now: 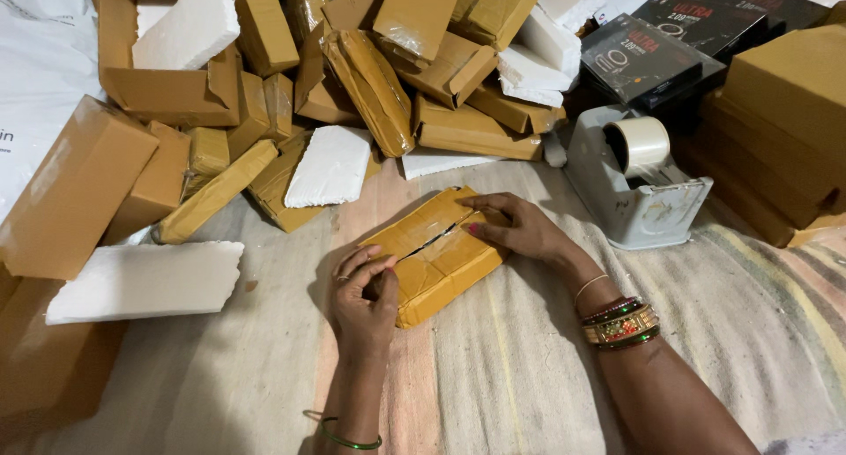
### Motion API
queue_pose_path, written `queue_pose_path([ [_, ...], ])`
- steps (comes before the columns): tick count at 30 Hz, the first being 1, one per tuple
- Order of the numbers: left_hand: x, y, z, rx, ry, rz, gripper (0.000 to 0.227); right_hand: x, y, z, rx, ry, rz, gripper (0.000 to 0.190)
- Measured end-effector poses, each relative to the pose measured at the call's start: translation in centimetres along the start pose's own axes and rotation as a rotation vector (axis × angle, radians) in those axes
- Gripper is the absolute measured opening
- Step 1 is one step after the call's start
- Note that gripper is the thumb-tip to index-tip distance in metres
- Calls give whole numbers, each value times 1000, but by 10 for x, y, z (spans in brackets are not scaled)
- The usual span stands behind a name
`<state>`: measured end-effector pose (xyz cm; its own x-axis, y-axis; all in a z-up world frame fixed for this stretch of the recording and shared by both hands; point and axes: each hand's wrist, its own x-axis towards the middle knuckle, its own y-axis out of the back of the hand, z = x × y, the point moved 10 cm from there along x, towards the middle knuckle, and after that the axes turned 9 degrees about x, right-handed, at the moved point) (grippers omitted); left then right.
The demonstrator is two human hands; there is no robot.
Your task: The person unpacks a smartwatch from its retail box, places it into a small cardboard shipping box, and seals the box with packing tape. They repeat this process for a second smartwatch.
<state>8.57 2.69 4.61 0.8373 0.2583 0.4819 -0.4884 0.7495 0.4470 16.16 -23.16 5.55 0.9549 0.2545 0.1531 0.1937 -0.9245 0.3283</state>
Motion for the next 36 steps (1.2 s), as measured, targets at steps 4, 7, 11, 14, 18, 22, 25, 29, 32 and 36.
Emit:
queue_pose_path([
  [4,-1,-1,2,9,-124,50,17,-1,4,3,-74,-56,29,54],
  [7,0,-7,-10,-37,-103,12,17,-7,8,2,-10,-77,62,54],
  [11,9,-9,-2,-28,-180,-85,14,-11,8,2,-7,-117,13,55],
  [14,18,-11,18,121,-207,-217,10,-13,13,-1,-159,-87,-25,61],
  [18,7,-47,49,792,-273,-466,40,-13,0,-2,-183,1,-151,82],
  [22,-8,-76,65,882,-215,-676,118,-13,-2,-5,-166,133,-243,87],
  [25,-6,-85,61,897,-180,-732,140,-12,2,5,-168,88,-217,85],
  [29,7,-92,47,859,-63,-791,151,-10,-7,1,-105,101,-252,78],
  [32,13,-98,43,848,-31,-789,154,-11,-2,2,-99,87,-232,78],
  [36,11,-104,45,836,-108,-779,150,-13,-5,-3,-94,129,-215,77],
])
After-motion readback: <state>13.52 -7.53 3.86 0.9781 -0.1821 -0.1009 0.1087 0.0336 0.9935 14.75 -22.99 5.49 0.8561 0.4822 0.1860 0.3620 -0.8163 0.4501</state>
